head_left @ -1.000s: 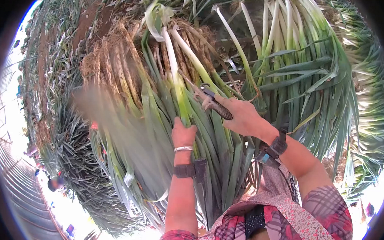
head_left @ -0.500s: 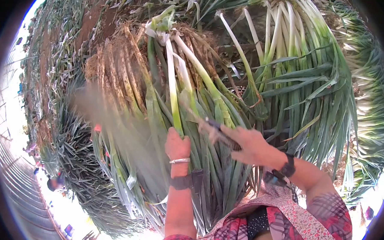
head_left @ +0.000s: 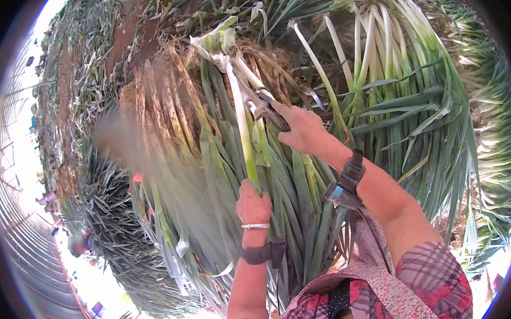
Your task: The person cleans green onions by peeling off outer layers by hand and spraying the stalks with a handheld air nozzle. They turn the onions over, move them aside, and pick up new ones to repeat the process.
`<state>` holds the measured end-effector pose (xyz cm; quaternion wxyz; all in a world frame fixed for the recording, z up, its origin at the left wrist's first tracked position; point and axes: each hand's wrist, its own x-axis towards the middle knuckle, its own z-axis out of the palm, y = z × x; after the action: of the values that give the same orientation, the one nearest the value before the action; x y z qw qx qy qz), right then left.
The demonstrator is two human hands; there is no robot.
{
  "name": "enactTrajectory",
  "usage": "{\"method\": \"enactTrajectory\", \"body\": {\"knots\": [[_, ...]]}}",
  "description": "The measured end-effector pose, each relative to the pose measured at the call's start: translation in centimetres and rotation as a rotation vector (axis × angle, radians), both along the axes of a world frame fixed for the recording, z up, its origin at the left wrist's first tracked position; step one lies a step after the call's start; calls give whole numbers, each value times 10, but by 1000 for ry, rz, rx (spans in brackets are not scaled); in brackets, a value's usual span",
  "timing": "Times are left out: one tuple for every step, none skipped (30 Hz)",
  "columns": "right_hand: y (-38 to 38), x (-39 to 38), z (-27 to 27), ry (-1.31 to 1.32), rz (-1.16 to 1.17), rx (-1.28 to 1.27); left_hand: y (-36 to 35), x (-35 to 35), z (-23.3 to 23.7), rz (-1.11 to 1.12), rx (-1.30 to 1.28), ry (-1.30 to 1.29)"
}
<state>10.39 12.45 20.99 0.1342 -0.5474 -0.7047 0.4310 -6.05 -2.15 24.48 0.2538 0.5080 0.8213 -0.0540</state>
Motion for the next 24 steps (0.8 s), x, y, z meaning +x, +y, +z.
{"method": "enactTrajectory", "body": {"knots": [[6, -1, 0, 9, 10, 4, 0, 0, 1, -3, 0, 3], [11, -2, -1, 17, 20, 8, 0, 1, 3, -2, 10, -7], [15, -4, -3, 21, 16, 9, 1, 1, 4, -3, 21, -17], [18, -5, -7, 20, 31, 19, 3, 1, 6, -7, 22, -14], [20, -7, -5, 18, 47, 28, 5, 1, 7, 8, -1, -38], [23, -7, -4, 19, 45, 30, 6, 2, 8, 23, -22, -64], [25, -6, -2, 26, 65, 2, 7, 2, 9, 21, -21, -64], [26, -6, 0, 31, 86, -25, 8, 2, 9, 33, -9, -87], [26, -5, -1, 29, 85, -25, 8, 2, 9, 45, 2, -111], [26, -3, -2, 17, 59, -27, 8, 2, 9, 44, 2, -113], [26, -1, -2, 5, 32, -28, 8, 2, 8, 72, 10, -152], [26, 2, -2, 2, 29, -28, 9, 2, 6, 100, 17, -191], [26, 5, -1, 50, 12, -12, 10, 2, 5, 99, 16, -194], [24, 8, 1, 98, -4, 1, 10, 3, 4, 132, 38, -275], [24, 12, 3, 94, -5, 0, 11, 4, 3, 163, 62, -357], [24, 16, 5, 99, 7, -35, 13, 5, 0, 161, 61, -360], [23, 20, 5, 103, 18, -69, 16, 7, -5, 288, 3, -539], [20, 23, -3, 150, 5, -34, 20, 10, -9, 418, -58, -717], [18, 28, -6, 146, 6, -34, 24, 15, -13, 419, -58, -722], [16, 32, -4, 119, -48, -73, 29, 25, -18, 611, -57, -945], [14, 37, -2, 90, -105, -112, 34, 36, -23, 803, -58, -1168], [11, 43, 1, 33, -102, -159, 35, 46, -35, 804, -63, -1179], [3, 50, -7, 20, -101, -158, 34, 54, -56, 762, 36, -1205], [-6, 58, -23, 74, -132, -130, 35, 61, -77, 721, 138, -1231]]}}
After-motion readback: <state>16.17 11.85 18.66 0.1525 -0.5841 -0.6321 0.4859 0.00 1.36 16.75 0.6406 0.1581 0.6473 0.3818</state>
